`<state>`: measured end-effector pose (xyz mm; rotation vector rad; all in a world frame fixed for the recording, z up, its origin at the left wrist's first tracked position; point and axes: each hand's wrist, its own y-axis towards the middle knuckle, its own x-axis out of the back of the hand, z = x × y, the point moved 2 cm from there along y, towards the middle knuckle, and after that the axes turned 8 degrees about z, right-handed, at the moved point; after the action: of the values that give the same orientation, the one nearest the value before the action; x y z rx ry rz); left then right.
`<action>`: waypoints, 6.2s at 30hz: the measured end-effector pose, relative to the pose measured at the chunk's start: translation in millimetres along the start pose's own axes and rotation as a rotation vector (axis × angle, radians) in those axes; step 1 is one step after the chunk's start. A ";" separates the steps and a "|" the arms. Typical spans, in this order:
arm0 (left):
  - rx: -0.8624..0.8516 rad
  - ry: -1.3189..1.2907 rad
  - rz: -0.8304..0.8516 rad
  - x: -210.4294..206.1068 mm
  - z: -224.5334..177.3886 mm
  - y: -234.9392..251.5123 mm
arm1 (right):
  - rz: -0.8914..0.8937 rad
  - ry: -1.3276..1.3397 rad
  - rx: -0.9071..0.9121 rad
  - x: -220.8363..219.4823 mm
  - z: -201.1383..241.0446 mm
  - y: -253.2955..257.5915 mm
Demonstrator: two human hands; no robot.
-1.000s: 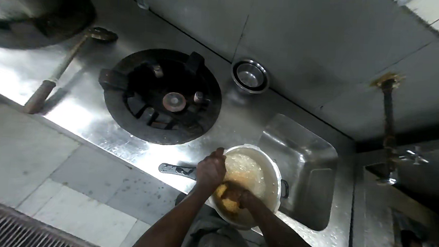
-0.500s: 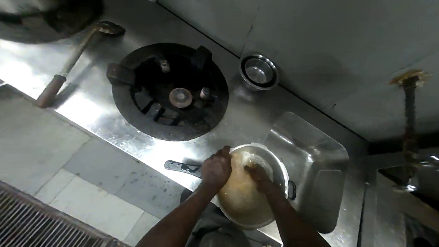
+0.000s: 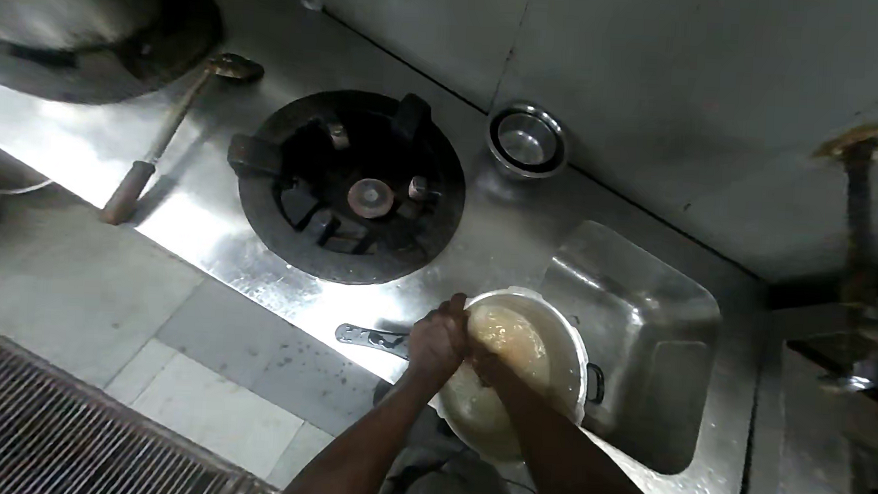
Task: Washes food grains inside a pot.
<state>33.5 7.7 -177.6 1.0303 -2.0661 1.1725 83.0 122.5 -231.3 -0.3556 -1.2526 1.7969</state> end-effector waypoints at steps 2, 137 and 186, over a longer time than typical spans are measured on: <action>0.009 0.001 -0.007 -1.8 0.3 0.3 | 0.053 -0.037 -0.007 -8.8 -3.1 -13.1; -0.003 -0.036 -0.024 -2.2 3.4 -1.1 | -0.319 0.200 -0.022 10.8 -34.3 -9.4; 0.017 -0.046 -0.032 -4.4 3.4 0.1 | -0.140 -0.634 0.123 5.1 29.7 11.7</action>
<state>35.6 6.3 -182.5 1.1043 -2.0698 1.1625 54.7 107.4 -226.9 0.3974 -1.5300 1.9178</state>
